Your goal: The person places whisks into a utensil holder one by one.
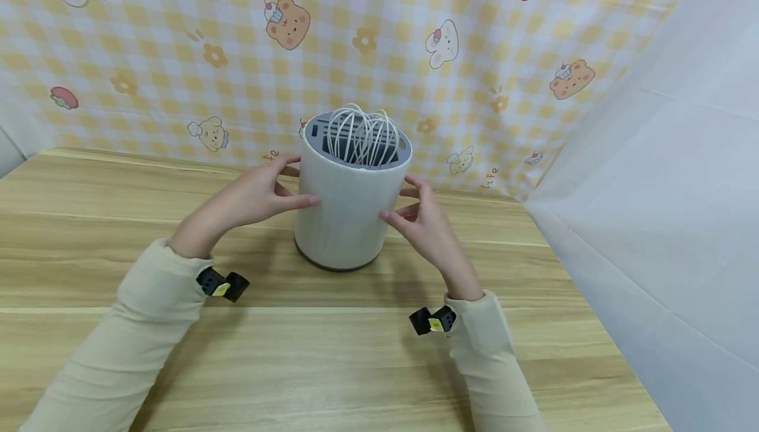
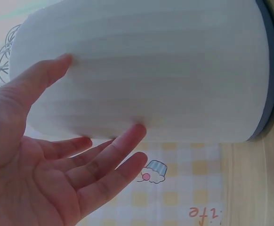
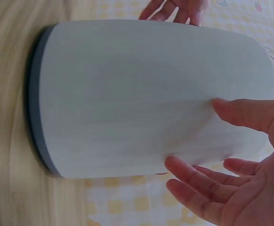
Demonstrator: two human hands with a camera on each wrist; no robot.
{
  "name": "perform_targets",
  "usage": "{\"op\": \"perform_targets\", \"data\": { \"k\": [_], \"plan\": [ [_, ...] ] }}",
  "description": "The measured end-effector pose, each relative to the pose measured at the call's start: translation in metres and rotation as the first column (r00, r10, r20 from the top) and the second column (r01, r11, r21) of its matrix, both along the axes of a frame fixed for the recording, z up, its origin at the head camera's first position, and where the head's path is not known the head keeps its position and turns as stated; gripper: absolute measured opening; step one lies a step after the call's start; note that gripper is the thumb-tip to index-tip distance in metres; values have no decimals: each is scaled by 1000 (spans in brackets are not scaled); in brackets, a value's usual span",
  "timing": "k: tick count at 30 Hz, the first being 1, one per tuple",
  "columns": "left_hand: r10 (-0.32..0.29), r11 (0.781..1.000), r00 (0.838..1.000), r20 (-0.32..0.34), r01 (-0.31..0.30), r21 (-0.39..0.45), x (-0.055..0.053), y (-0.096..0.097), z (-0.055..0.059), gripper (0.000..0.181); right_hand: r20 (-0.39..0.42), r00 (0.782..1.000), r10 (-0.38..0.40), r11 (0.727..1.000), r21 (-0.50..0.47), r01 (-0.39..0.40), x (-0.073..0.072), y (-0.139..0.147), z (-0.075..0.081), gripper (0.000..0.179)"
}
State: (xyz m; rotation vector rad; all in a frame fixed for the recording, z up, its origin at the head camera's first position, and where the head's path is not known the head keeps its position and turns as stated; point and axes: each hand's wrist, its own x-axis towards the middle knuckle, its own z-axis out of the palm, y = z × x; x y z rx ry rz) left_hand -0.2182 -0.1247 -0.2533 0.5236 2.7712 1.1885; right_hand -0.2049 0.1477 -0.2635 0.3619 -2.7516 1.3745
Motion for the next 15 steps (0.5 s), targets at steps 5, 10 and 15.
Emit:
{"op": "perform_targets", "data": {
  "k": [5, 10, 15],
  "plan": [
    [16, 1000, 1000, -11, -16, 22, -2, 1, -2, 88, -9, 1000, -15, 999, -44, 14, -2, -4, -4, 71],
    [38, 998, 999, -18, -37, 44, -2, 3, -2, 86, -25, 999, -30, 998, -55, 28, -3, -9, -6, 67],
    [59, 996, 998, -11, -58, 65, -3, 5, -3, 85, -58, 997, -57, 997, -64, 54, -4, -13, -8, 64]
  ]
}}
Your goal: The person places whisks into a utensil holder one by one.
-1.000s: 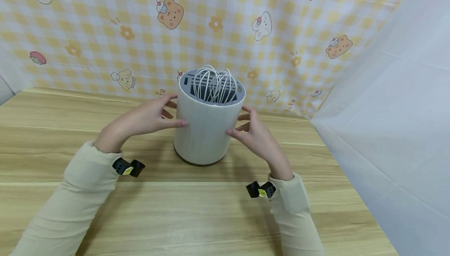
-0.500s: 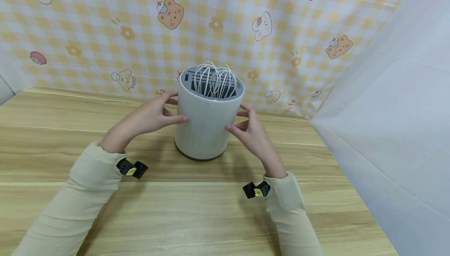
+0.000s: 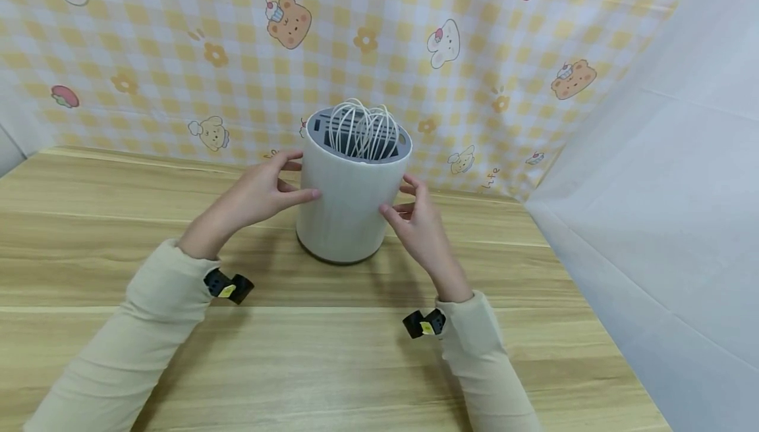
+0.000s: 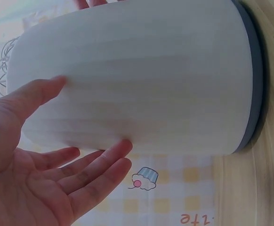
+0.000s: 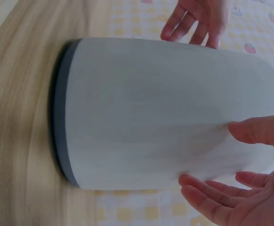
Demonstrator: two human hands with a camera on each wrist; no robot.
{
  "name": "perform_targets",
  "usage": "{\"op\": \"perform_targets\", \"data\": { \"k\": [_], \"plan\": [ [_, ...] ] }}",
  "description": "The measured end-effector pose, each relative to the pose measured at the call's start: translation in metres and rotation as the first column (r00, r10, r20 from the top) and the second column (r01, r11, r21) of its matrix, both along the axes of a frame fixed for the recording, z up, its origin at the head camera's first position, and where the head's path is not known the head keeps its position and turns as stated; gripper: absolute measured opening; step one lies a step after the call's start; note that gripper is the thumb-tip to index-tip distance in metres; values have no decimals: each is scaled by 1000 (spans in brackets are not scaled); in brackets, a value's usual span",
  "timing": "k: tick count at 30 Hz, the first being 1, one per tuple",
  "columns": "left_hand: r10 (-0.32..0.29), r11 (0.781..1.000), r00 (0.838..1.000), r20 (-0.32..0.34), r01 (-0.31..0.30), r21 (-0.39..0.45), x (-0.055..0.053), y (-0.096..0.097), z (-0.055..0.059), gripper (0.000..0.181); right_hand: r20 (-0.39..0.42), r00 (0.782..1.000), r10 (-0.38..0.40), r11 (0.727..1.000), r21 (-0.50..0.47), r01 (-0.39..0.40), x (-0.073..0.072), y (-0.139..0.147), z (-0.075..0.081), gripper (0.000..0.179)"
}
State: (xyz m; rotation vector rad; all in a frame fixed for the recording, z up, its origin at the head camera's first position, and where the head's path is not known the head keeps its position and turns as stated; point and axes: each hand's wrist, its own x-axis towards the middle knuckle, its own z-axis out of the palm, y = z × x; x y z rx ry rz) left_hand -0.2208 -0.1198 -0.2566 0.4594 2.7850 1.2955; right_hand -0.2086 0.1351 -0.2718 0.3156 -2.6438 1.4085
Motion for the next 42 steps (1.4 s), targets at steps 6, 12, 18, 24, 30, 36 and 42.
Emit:
{"op": "perform_targets", "data": {
  "k": [6, 12, 18, 24, 30, 36, 42],
  "plan": [
    [34, 999, 999, -10, -33, 42, -3, 2, -3, 81, -28, 999, -25, 999, -25, 24, -1, -3, -3, 59],
    [56, 993, 998, -21, -54, 105, -5, 5, -7, 77, -52, 998, -19, 998, -62, 16, -1, -5, -5, 55],
    [85, 981, 996, -38, -77, 176, -8, 9, -13, 72, -57, 998, 5, 997, -77, -10, -5, -4, -9, 56],
    [127, 974, 991, -51, -115, 194, -13, 12, -19, 70, -67, 996, 53, 995, -82, -59, -10, -2, -14, 60],
    [166, 960, 984, -59, -147, 237, -20, 15, -23, 65, -76, 994, 82, 990, -111, -90, -17, -1, -17, 61],
    [161, 957, 986, -45, -145, 251, -22, 18, -23, 65, -59, 992, 114, 985, -125, -121, -21, 0, -19, 62],
    [138, 958, 989, -56, -119, 260, -24, 18, -24, 62, -34, 989, 143, 977, -152, -147, -25, 0, -22, 64]
  ]
}}
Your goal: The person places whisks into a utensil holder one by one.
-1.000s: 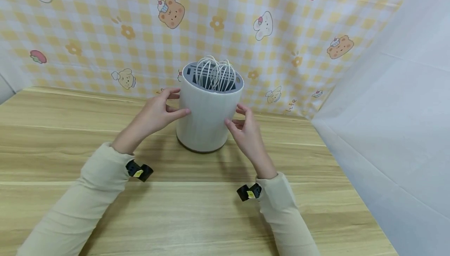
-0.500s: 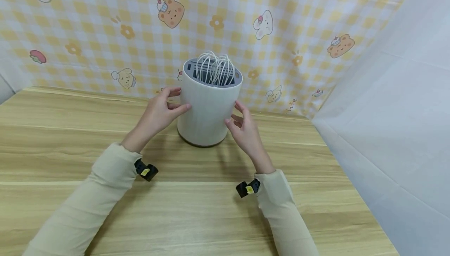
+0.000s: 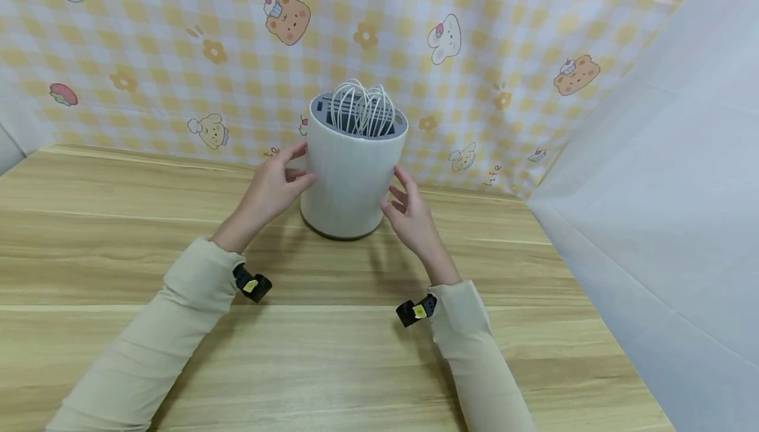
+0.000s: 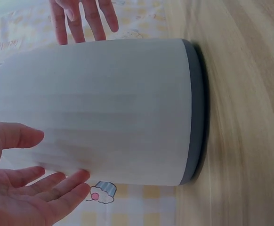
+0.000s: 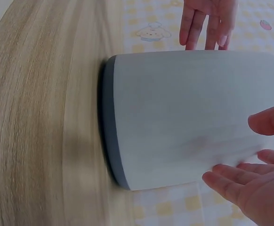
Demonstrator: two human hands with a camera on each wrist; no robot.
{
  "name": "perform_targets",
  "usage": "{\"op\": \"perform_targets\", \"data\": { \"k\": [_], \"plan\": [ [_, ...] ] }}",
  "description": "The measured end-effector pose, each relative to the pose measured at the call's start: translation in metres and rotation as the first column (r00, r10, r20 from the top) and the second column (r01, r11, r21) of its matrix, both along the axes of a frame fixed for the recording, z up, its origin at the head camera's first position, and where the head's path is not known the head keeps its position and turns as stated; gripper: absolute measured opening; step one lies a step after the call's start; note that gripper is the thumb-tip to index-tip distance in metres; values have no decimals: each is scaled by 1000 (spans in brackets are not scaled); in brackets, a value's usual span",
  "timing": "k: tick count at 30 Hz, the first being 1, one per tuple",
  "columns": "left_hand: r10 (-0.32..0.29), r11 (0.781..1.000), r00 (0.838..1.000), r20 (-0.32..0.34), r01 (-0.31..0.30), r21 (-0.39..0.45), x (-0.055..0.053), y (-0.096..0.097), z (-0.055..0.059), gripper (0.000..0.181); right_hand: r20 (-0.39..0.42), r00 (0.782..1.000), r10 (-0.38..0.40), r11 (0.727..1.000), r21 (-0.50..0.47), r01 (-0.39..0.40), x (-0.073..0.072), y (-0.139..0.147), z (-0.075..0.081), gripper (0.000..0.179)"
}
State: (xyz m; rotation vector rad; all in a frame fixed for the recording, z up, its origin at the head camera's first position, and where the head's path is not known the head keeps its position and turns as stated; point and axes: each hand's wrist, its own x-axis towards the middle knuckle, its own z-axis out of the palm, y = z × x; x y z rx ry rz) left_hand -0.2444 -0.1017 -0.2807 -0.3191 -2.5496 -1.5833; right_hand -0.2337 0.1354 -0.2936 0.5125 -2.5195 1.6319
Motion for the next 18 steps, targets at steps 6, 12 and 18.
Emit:
{"op": "perform_targets", "data": {
  "k": [6, 12, 18],
  "plan": [
    [-1, 1000, 1000, -29, 1, 7, -4, -1, -5, 62, 30, 999, 19, 999, -35, -18, -7, -2, -2, 68],
    [-68, 997, 998, -2, 68, 33, -9, -1, -11, 71, 46, 998, 38, 998, -55, -36, -10, -5, -4, 71],
    [-104, 994, 994, 17, 103, 21, -9, -2, -11, 72, 40, 998, 57, 996, -70, -54, -14, -6, -7, 74]
  ]
}}
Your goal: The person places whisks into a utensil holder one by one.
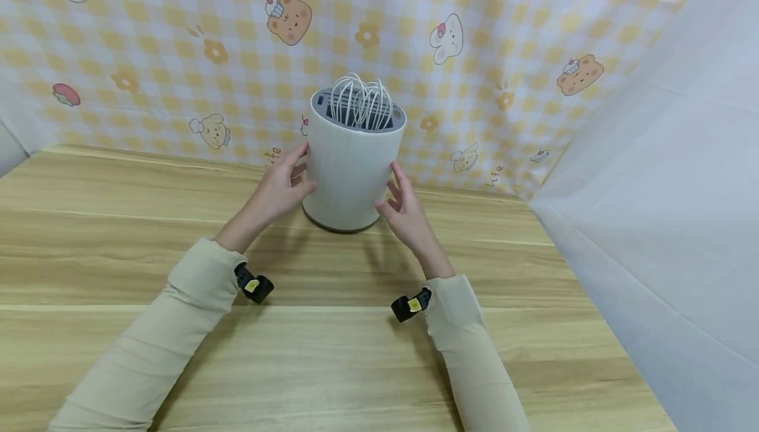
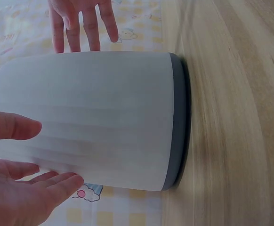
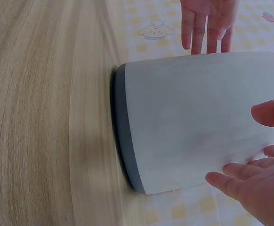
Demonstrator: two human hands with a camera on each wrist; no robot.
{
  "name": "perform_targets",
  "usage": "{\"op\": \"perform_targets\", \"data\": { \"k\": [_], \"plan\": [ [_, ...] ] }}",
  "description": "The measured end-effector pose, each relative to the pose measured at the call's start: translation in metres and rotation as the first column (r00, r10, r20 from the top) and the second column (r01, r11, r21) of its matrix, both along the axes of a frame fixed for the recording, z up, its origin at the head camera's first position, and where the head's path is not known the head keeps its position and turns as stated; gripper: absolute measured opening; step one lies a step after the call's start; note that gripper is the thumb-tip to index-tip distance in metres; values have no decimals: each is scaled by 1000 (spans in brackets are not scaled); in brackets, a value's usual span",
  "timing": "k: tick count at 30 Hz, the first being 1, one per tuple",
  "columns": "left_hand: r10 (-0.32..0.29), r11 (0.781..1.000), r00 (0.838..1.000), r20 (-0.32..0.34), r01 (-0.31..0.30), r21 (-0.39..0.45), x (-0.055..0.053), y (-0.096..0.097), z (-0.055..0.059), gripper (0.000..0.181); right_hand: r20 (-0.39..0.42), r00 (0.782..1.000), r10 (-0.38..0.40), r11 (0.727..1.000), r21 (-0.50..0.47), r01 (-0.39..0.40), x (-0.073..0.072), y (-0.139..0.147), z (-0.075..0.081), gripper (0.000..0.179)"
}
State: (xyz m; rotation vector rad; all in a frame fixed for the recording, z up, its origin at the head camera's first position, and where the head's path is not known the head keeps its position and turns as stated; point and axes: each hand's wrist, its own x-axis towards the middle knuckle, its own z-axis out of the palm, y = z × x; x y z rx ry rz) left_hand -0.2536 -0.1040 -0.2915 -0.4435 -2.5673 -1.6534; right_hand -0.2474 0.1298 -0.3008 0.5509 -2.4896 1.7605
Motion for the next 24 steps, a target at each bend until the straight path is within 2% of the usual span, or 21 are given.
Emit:
{"op": "perform_targets", "data": {
  "k": [9, 18, 21, 24],
  "plan": [
    [-17, 1000, 1000, -1, 17, -12, -1, 1, 1, 72, 8, 1000, 19, 999, -34, -18, -3, 0, -1, 74],
    [-19, 999, 1000, 14, 19, 28, 2, 0, 2, 70, 30, 999, 40, 997, -65, -38, -4, 4, -2, 72],
    [-4, 999, 1000, 0, 4, 36, 3, 2, 2, 67, 39, 999, 26, 998, -56, -23, -4, 7, -2, 68],
    [26, 1000, 999, -41, -26, 4, 6, 5, 4, 63, 22, 1000, -11, 1000, -10, 11, -2, 10, 0, 65]
  ]
}}
